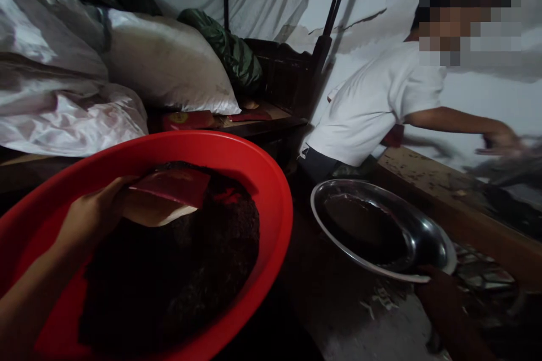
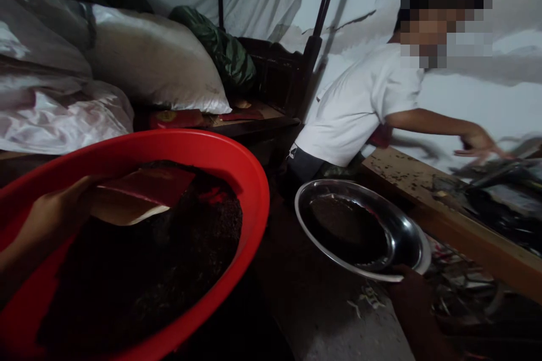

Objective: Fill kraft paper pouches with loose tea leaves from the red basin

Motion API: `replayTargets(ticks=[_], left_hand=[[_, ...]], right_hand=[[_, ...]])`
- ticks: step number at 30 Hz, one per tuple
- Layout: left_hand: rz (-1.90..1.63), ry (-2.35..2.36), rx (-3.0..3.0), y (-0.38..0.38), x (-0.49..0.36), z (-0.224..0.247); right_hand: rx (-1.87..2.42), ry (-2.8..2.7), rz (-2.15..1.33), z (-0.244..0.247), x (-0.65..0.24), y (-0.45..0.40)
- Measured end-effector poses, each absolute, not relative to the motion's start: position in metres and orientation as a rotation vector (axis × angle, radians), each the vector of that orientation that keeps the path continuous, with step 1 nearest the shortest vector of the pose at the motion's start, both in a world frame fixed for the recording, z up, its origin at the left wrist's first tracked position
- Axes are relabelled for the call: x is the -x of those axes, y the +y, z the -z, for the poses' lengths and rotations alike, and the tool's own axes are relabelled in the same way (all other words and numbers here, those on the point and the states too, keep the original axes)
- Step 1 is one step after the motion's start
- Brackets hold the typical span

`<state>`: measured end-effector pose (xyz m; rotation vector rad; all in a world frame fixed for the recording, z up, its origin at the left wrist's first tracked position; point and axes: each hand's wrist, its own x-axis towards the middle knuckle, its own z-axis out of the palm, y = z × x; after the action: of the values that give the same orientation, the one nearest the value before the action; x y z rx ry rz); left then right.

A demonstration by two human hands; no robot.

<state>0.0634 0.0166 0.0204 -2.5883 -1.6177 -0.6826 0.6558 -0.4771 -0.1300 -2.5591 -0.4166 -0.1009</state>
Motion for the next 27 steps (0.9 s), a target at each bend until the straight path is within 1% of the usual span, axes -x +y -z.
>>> replayTargets(ticks=[4, 12, 19, 27], left_hand=[[0.643, -1.636, 2.587, 0.014, -0.065, -0.022], [0.676, -1.576, 2.582, 0.021, -0.057, -0.014], [0.678, -1.591, 2.597, 0.019, -0.059, -0.016], [0.642, -1.632, 2.584, 0.02, -0.059, -0.014]], right_hand=[[2.482, -0.324, 0.051, 0.124, -0.651, -0.473], [2.522, -0.304, -0.016, 0.095, -0.633, -0.461], [2.47, -0.354, -0.051, 0.102, -0.639, -0.467], [2.599, -0.323, 0.01, 0.113, -0.649, -0.471]])
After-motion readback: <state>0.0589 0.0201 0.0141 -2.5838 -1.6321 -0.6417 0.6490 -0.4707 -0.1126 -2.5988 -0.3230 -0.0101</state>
